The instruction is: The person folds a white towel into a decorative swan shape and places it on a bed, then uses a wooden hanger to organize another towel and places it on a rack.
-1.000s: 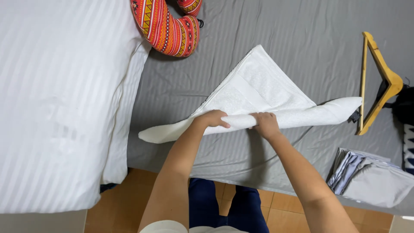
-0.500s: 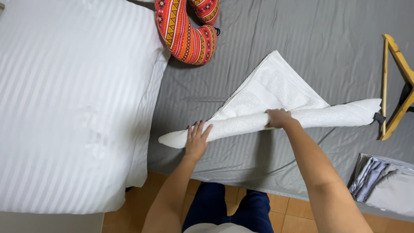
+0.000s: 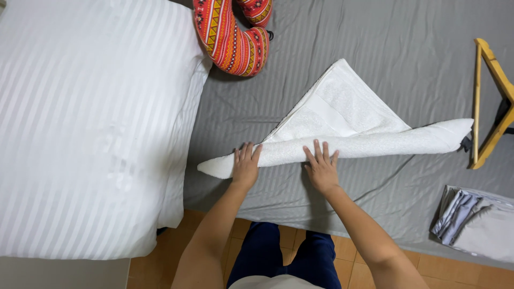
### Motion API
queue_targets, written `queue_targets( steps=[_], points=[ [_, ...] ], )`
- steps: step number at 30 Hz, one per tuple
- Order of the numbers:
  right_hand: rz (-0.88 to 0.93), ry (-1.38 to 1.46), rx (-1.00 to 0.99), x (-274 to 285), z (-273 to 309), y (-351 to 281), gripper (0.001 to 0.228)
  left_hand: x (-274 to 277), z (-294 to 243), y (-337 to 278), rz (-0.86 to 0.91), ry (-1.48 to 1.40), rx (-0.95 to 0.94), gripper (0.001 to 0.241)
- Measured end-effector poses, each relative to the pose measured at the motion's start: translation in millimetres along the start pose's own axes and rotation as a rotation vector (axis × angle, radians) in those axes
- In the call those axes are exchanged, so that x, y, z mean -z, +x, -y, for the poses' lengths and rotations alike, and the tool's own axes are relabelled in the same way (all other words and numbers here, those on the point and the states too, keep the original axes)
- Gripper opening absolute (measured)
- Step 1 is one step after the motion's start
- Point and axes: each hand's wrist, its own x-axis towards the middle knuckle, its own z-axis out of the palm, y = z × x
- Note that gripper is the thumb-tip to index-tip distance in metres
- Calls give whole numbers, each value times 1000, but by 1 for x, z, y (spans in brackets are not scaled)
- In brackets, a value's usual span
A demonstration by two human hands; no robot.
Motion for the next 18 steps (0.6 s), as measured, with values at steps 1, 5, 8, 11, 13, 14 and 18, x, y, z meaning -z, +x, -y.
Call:
queue_targets(
  steps=[1,5,8,11,13,14,18],
  points=[
    [15,18,8,-3,-3,4,77,-3,-8,0,-26,72,10,77],
    [31,-6,-35,5,-9,17,74,-31,-79,-1,-206,55,-192,71],
    [71,9,7,-6,-38,13,64,-50,-135,13,-173,-25,-271,70],
    [-64,44,135,-19,-94,1,67,-76,-163,36,-86,-123,-240,74],
    [-38,-151,160,-12,-133,-15,70,-101,-172,47,-92,-84,-201,71],
    [-38,-154,158,-9,-162,-20,70,-103,-171,52,-92,-86,-204,71],
    [-189,-145,-13,3,-259,-48,63,-114,-171,66,-140,74,-160,71]
  ],
)
